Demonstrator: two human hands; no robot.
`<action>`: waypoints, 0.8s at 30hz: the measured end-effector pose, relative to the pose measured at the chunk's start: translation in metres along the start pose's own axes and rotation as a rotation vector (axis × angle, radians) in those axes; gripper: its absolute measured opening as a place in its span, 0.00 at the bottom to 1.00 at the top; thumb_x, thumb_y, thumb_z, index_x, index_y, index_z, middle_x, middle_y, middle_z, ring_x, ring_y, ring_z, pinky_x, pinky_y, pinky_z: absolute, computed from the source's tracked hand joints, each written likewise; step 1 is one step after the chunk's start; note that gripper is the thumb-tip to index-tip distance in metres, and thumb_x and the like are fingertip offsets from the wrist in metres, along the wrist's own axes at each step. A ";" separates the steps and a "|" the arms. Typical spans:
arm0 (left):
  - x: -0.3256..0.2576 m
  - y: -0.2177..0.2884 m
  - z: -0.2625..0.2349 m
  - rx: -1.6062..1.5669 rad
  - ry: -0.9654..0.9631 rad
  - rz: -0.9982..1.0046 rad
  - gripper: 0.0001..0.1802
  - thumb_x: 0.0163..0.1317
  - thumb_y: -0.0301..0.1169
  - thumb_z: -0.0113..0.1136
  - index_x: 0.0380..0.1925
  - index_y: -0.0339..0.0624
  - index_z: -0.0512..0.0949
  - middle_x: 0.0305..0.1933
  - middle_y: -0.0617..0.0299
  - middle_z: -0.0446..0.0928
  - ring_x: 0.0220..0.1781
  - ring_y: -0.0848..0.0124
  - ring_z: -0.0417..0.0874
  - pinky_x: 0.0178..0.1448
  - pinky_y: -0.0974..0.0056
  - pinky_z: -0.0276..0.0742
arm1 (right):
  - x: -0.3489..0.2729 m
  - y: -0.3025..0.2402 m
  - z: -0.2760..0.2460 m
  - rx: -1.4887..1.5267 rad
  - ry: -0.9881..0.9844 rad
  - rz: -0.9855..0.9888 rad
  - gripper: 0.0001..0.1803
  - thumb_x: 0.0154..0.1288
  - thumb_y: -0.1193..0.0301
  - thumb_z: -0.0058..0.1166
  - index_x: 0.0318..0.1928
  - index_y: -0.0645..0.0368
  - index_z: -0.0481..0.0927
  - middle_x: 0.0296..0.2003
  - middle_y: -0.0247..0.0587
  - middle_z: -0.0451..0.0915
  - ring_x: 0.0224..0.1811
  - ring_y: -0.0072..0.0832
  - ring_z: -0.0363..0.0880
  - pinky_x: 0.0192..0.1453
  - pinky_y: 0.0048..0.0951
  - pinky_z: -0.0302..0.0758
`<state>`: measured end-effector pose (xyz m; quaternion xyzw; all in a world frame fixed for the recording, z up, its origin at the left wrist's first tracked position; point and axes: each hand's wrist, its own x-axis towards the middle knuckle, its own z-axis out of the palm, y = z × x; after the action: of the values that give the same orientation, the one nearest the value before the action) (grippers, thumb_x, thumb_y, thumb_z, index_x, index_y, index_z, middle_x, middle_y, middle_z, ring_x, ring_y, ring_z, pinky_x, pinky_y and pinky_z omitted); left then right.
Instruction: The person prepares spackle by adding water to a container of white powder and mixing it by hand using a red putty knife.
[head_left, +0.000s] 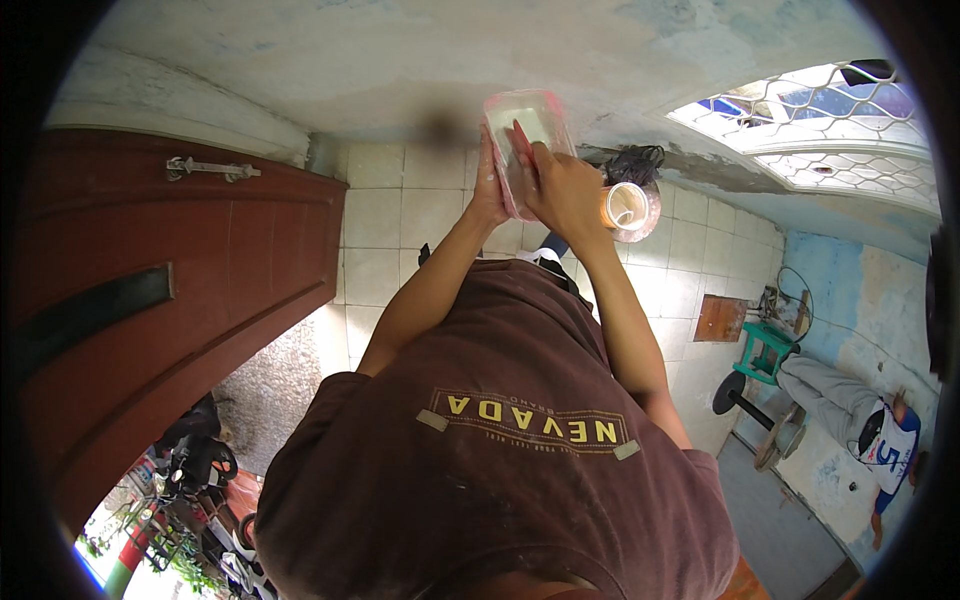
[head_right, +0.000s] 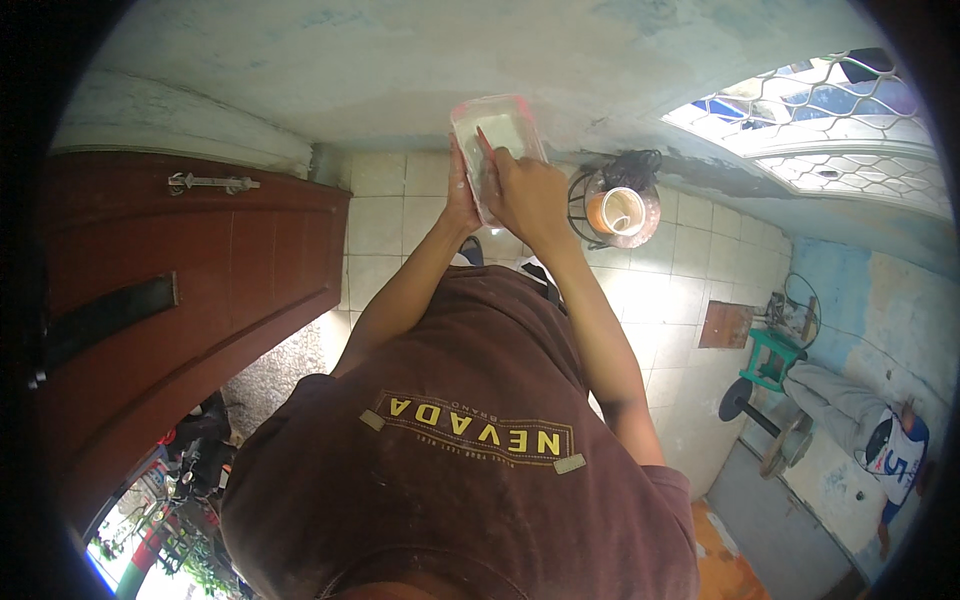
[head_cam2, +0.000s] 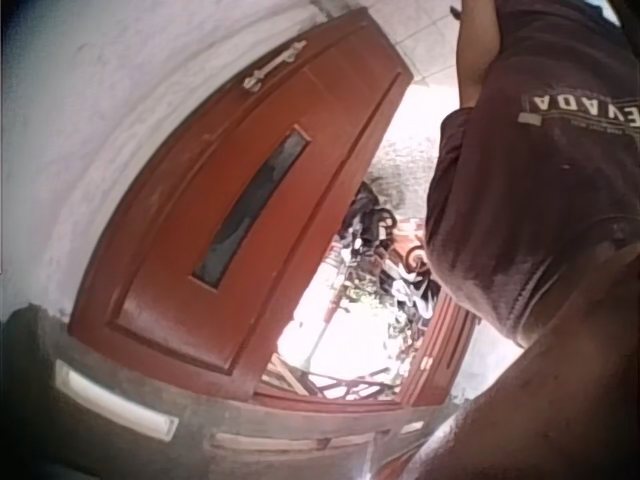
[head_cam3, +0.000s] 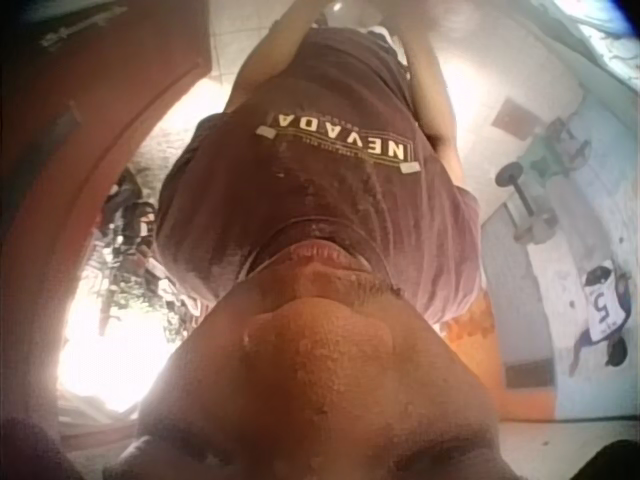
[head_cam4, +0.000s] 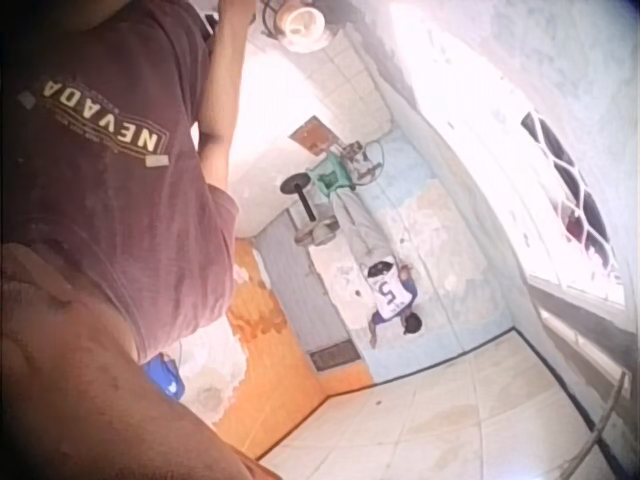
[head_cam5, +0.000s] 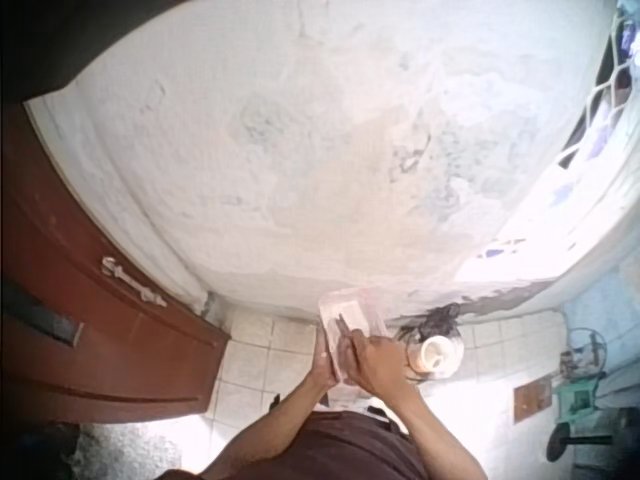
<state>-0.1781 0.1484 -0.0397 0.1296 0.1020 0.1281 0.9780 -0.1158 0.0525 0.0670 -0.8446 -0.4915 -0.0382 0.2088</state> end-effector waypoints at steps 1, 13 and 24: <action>-0.001 0.002 -0.001 0.008 -0.032 0.005 0.51 0.68 0.77 0.35 0.77 0.52 0.62 0.73 0.54 0.71 0.72 0.58 0.75 0.74 0.48 0.76 | -0.005 0.008 -0.002 0.025 -0.012 -0.006 0.10 0.68 0.64 0.58 0.35 0.57 0.79 0.22 0.48 0.82 0.23 0.48 0.83 0.27 0.47 0.76; -0.007 0.003 -0.005 -0.019 -0.066 -0.019 0.51 0.69 0.77 0.33 0.78 0.52 0.60 0.74 0.53 0.70 0.75 0.56 0.73 0.77 0.46 0.73 | -0.008 0.001 -0.001 0.002 0.011 -0.006 0.10 0.69 0.63 0.58 0.34 0.57 0.80 0.20 0.47 0.80 0.22 0.46 0.83 0.26 0.46 0.76; -0.008 -0.002 -0.006 0.039 -0.033 0.000 0.50 0.70 0.76 0.33 0.78 0.52 0.60 0.75 0.54 0.69 0.73 0.57 0.75 0.75 0.47 0.74 | -0.011 -0.001 0.004 0.035 0.040 -0.013 0.10 0.67 0.63 0.60 0.37 0.57 0.80 0.22 0.48 0.81 0.23 0.49 0.82 0.27 0.47 0.76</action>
<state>-0.1865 0.1461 -0.0441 0.1508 0.0884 0.1240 0.9768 -0.1226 0.0451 0.0607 -0.8368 -0.4932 -0.0477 0.2329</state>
